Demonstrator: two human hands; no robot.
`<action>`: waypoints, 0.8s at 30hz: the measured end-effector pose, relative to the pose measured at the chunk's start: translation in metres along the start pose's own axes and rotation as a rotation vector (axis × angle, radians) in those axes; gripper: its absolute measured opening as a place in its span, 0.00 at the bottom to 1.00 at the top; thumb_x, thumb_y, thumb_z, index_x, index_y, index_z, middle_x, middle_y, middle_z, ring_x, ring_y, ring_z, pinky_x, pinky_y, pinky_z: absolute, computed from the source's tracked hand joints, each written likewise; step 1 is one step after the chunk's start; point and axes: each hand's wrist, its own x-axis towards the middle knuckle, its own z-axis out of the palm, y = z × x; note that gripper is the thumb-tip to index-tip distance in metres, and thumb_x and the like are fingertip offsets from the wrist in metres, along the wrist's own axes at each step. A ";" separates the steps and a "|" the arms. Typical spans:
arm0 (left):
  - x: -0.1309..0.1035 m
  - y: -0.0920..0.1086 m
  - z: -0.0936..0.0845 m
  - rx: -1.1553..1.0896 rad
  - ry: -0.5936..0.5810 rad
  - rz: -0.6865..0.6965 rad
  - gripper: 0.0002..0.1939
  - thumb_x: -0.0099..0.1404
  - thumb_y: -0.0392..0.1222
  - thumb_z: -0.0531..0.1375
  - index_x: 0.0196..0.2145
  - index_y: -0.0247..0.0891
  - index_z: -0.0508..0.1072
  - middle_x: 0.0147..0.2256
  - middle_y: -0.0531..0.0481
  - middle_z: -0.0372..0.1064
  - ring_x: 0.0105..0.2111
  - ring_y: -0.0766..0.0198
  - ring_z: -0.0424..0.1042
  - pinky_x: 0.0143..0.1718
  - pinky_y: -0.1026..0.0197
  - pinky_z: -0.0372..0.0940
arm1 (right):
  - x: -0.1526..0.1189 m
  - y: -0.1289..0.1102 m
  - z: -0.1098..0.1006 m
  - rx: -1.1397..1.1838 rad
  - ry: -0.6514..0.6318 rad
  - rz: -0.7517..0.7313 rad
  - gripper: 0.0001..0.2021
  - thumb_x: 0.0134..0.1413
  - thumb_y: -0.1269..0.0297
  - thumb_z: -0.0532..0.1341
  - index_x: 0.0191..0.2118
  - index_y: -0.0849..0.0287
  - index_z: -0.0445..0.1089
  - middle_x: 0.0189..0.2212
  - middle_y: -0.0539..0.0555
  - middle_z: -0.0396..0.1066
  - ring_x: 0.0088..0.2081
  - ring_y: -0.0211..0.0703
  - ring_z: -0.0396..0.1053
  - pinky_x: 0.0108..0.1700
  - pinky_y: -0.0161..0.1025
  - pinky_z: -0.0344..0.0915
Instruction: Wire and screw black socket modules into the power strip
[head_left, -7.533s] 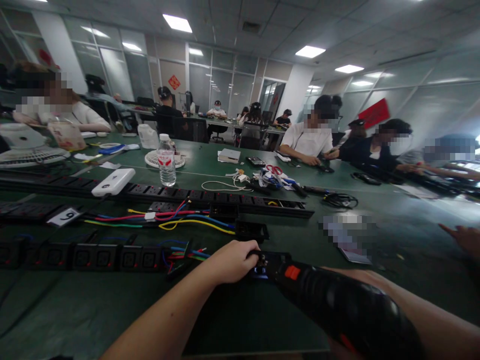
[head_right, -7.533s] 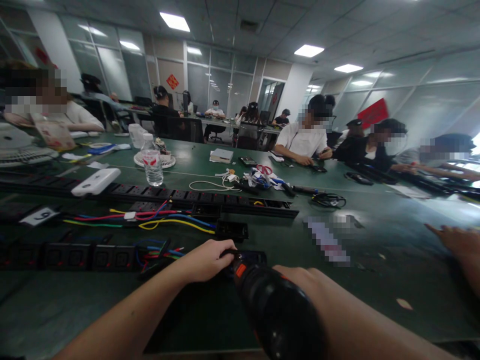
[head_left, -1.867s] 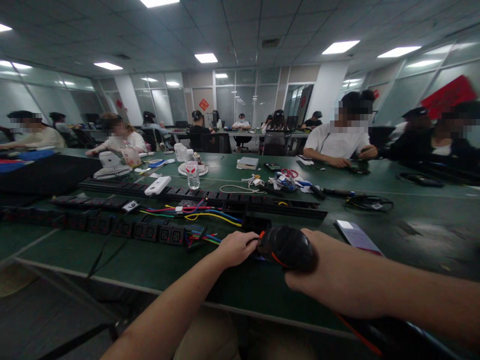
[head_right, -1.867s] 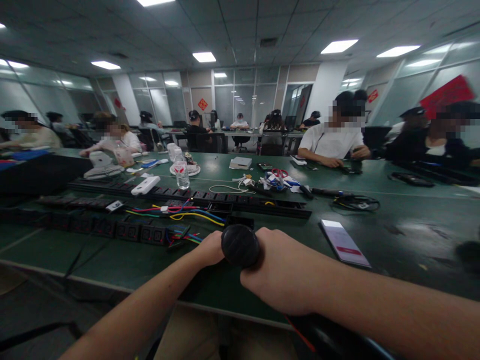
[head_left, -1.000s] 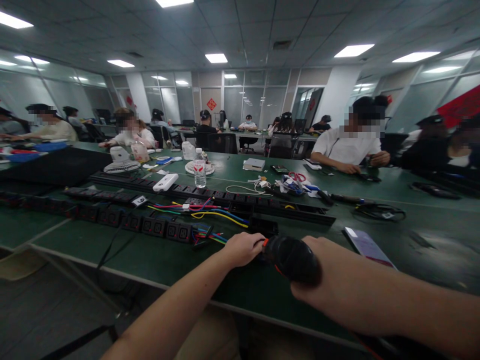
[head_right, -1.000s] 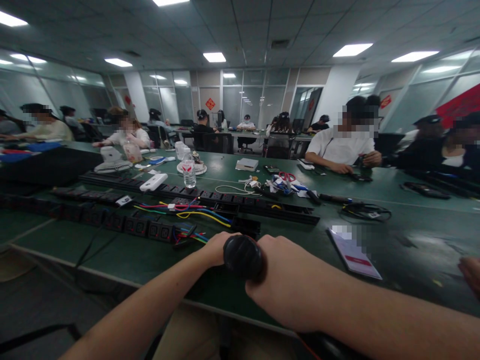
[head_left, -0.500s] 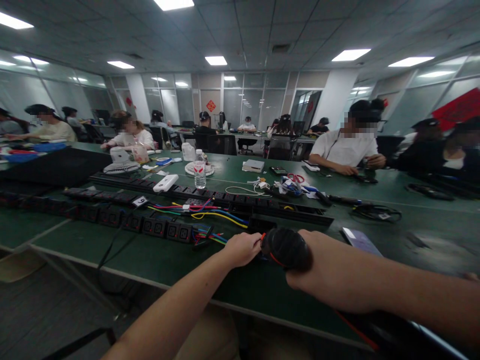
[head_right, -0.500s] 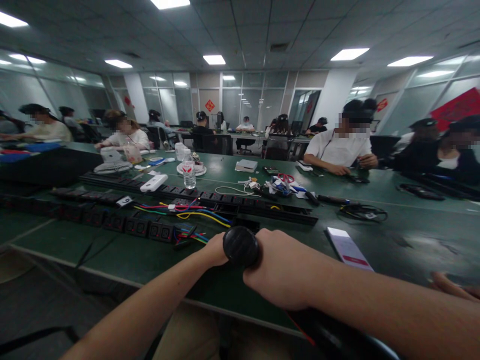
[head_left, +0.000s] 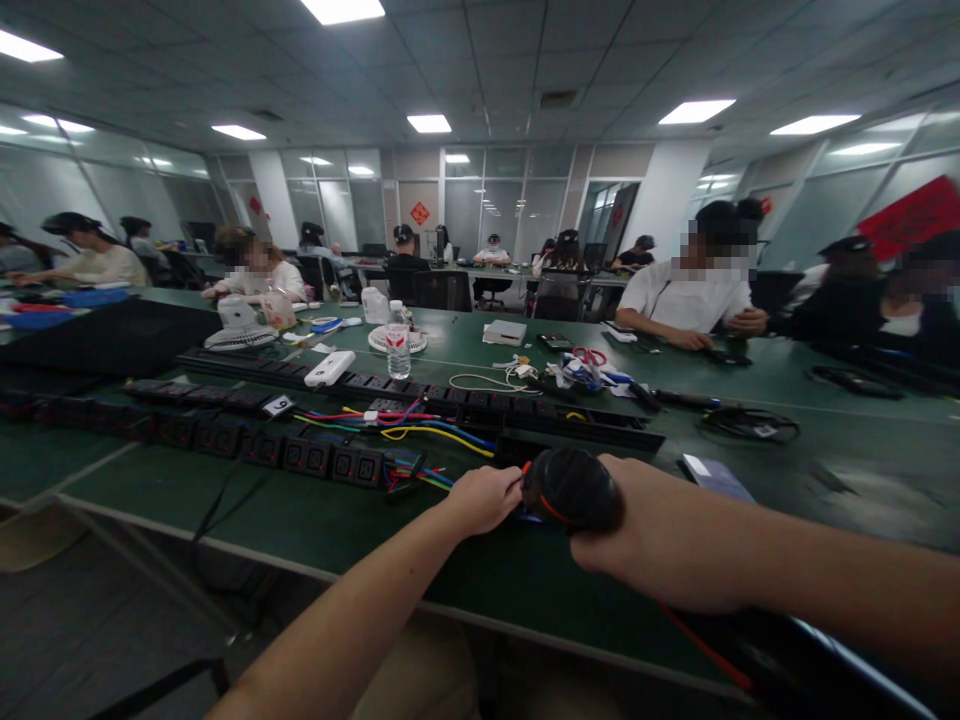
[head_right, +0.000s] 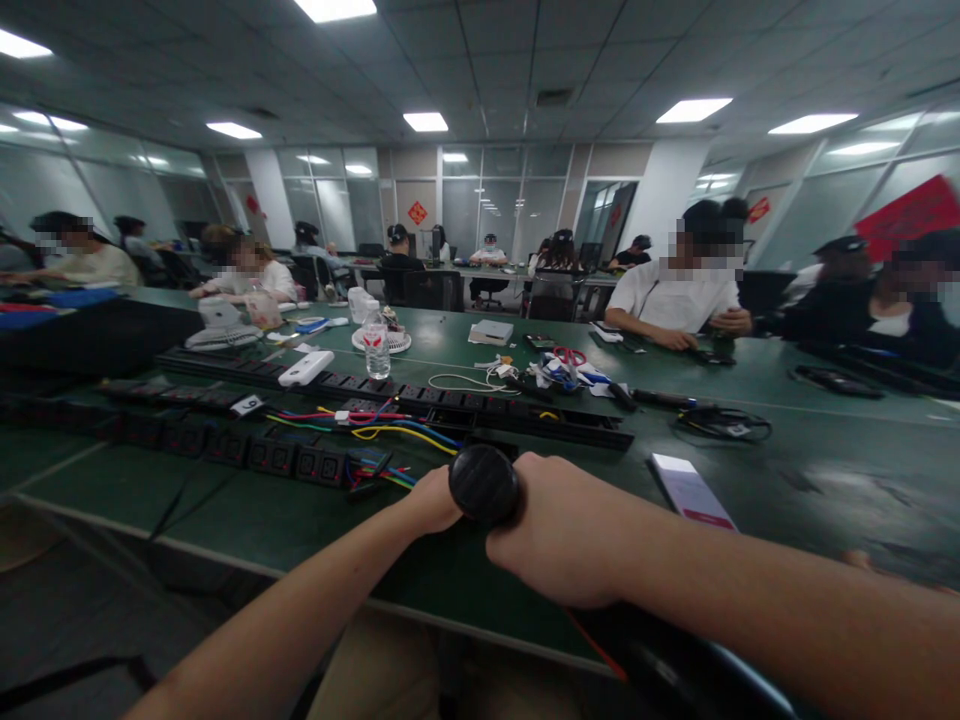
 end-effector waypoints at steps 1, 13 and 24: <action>0.000 0.000 0.000 0.004 -0.007 -0.002 0.17 0.73 0.44 0.48 0.51 0.38 0.71 0.47 0.42 0.75 0.47 0.52 0.74 0.51 0.52 0.68 | 0.001 0.001 0.000 0.002 -0.007 0.005 0.12 0.42 0.77 0.62 0.36 0.59 0.75 0.32 0.54 0.77 0.35 0.46 0.74 0.39 0.37 0.66; 0.000 0.002 -0.002 0.017 -0.020 -0.027 0.20 0.75 0.47 0.45 0.54 0.41 0.71 0.46 0.43 0.76 0.45 0.54 0.76 0.48 0.54 0.69 | 0.001 0.002 -0.001 -0.059 -0.050 0.057 0.14 0.45 0.74 0.61 0.40 0.59 0.75 0.32 0.55 0.76 0.35 0.47 0.73 0.36 0.38 0.65; 0.000 0.002 -0.003 -0.010 -0.003 -0.025 0.19 0.74 0.45 0.47 0.52 0.39 0.72 0.45 0.42 0.76 0.45 0.52 0.75 0.48 0.54 0.69 | 0.001 0.002 -0.001 -0.034 -0.053 0.059 0.14 0.45 0.75 0.61 0.40 0.59 0.76 0.32 0.54 0.76 0.35 0.47 0.74 0.36 0.38 0.65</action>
